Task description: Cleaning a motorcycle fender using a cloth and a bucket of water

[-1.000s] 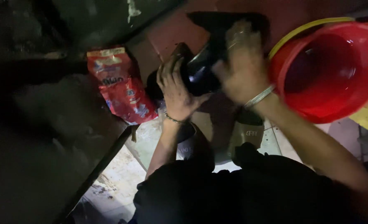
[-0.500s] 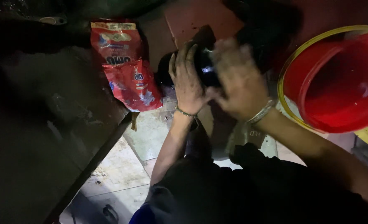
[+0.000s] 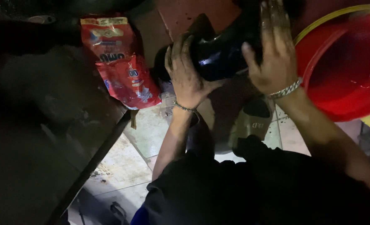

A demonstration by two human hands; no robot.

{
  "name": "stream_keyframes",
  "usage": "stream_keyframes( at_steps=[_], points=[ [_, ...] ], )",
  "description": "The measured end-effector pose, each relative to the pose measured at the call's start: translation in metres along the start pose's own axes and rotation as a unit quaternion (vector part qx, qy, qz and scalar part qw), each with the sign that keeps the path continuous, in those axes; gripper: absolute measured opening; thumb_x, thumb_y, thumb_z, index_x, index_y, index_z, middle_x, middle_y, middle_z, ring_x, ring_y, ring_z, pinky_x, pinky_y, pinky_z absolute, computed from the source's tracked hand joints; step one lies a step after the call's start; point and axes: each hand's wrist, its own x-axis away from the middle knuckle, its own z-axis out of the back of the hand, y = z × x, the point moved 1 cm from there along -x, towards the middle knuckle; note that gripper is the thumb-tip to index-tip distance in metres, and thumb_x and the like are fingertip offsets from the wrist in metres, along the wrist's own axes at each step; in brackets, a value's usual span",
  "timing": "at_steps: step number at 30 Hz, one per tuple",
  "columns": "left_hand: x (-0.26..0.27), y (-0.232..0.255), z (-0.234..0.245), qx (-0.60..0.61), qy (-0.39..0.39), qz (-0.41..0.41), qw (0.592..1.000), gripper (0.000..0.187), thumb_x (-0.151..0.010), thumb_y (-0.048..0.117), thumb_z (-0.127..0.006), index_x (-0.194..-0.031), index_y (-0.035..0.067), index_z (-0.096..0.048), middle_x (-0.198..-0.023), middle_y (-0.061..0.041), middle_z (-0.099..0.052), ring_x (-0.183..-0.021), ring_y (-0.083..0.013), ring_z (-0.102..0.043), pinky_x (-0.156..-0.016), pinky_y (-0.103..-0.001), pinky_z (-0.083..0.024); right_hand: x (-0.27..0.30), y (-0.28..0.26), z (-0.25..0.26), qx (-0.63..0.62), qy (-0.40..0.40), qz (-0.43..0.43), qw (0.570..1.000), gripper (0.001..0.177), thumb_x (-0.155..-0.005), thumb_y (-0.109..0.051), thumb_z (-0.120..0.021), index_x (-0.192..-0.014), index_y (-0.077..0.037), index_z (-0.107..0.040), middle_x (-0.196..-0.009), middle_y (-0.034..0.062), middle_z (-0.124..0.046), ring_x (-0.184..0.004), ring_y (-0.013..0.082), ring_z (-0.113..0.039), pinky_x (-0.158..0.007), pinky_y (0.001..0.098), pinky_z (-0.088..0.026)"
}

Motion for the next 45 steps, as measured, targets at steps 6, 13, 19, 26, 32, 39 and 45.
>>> stream_keyframes(
  at_steps=[6, 13, 19, 26, 32, 39, 45],
  points=[
    [0.003, -0.009, -0.01, -0.005, 0.001, -0.025, 1.0, 0.125, -0.063, 0.088, -0.061, -0.154, 0.007, -0.032, -0.16, -0.015, -0.04, -0.152, -0.0344, -0.038, -0.131, -0.055, -0.021, 0.018, -0.034, -0.029, 0.018, 0.018, 0.179, 0.984, 0.074, -0.108, -0.05, -0.044, -0.155, 0.007, -0.045, -0.16, 0.0299, -0.037, -0.152, 0.0422, -0.024, -0.126, 0.0587, -0.024],
    [0.001, -0.004, -0.01, -0.016, 0.006, -0.026, 1.0, 0.128, -0.06, 0.094, -0.061, -0.154, 0.01, -0.035, -0.161, -0.015, -0.04, -0.154, -0.0347, -0.038, -0.129, -0.058, -0.022, -0.003, -0.039, -0.015, -0.028, 0.03, -0.152, 0.988, 0.08, -0.109, -0.054, -0.035, -0.151, 0.014, -0.033, -0.155, 0.0395, -0.034, -0.144, 0.0501, -0.034, -0.122, 0.0499, -0.02],
    [0.0, 0.004, -0.002, -0.013, 0.019, -0.029, 0.999, 0.12, -0.064, 0.084, -0.071, -0.15, 0.008, -0.036, -0.155, -0.017, -0.045, -0.15, -0.0357, -0.041, -0.128, -0.057, -0.023, -0.048, -0.012, 0.03, -0.091, -0.139, -0.359, 0.918, 0.099, -0.095, -0.072, -0.009, -0.159, 0.005, -0.012, -0.164, 0.0313, -0.007, -0.153, 0.0444, -0.016, -0.123, 0.0512, -0.019],
    [-0.006, 0.021, 0.006, -0.001, 0.003, -0.001, 1.0, 0.123, -0.057, 0.08, -0.08, -0.149, 0.01, -0.039, -0.153, -0.013, -0.05, -0.151, -0.034, -0.038, -0.125, -0.058, -0.022, -0.053, 0.04, 0.0, -0.07, -0.063, -0.214, 0.972, 0.081, -0.107, -0.06, -0.021, -0.15, 0.008, -0.027, -0.148, 0.0353, -0.029, -0.136, 0.0499, -0.028, -0.111, 0.0549, -0.024],
    [-0.012, 0.029, 0.01, -0.11, -0.071, -0.036, 0.991, 0.135, -0.053, 0.077, -0.085, -0.158, 0.015, -0.027, -0.163, -0.022, -0.03, -0.154, -0.0409, -0.029, -0.123, -0.065, -0.021, -0.066, 0.041, 0.017, -0.119, -0.083, -0.345, 0.927, 0.097, -0.096, -0.072, -0.014, -0.157, 0.004, -0.02, -0.161, 0.0294, -0.018, -0.146, 0.0451, -0.028, -0.117, 0.0515, -0.025],
    [-0.029, 0.043, -0.003, -0.219, -0.129, -0.229, 0.94, 0.131, -0.048, 0.066, -0.09, -0.15, 0.001, -0.039, -0.141, -0.021, -0.051, -0.138, -0.0382, -0.044, -0.116, -0.058, -0.032, -0.026, -0.032, 0.008, -0.068, 0.023, -0.006, 0.997, 0.075, -0.11, -0.047, -0.025, -0.154, 0.014, -0.029, -0.162, 0.0372, -0.022, -0.154, 0.0449, -0.014, -0.126, 0.0531, -0.001],
    [-0.004, 0.09, 0.045, -0.247, -0.009, -0.287, 0.925, 0.071, -0.103, 0.057, -0.031, -0.131, -0.001, -0.06, -0.122, -0.017, -0.064, -0.125, -0.0333, -0.058, -0.115, -0.054, -0.037, -0.043, 0.012, 0.074, -0.098, -0.135, -0.207, 0.964, 0.109, -0.087, -0.076, 0.004, -0.155, 0.003, -0.03, -0.163, 0.0291, -0.022, -0.152, 0.0433, -0.017, -0.12, 0.0558, -0.012]
  ],
)
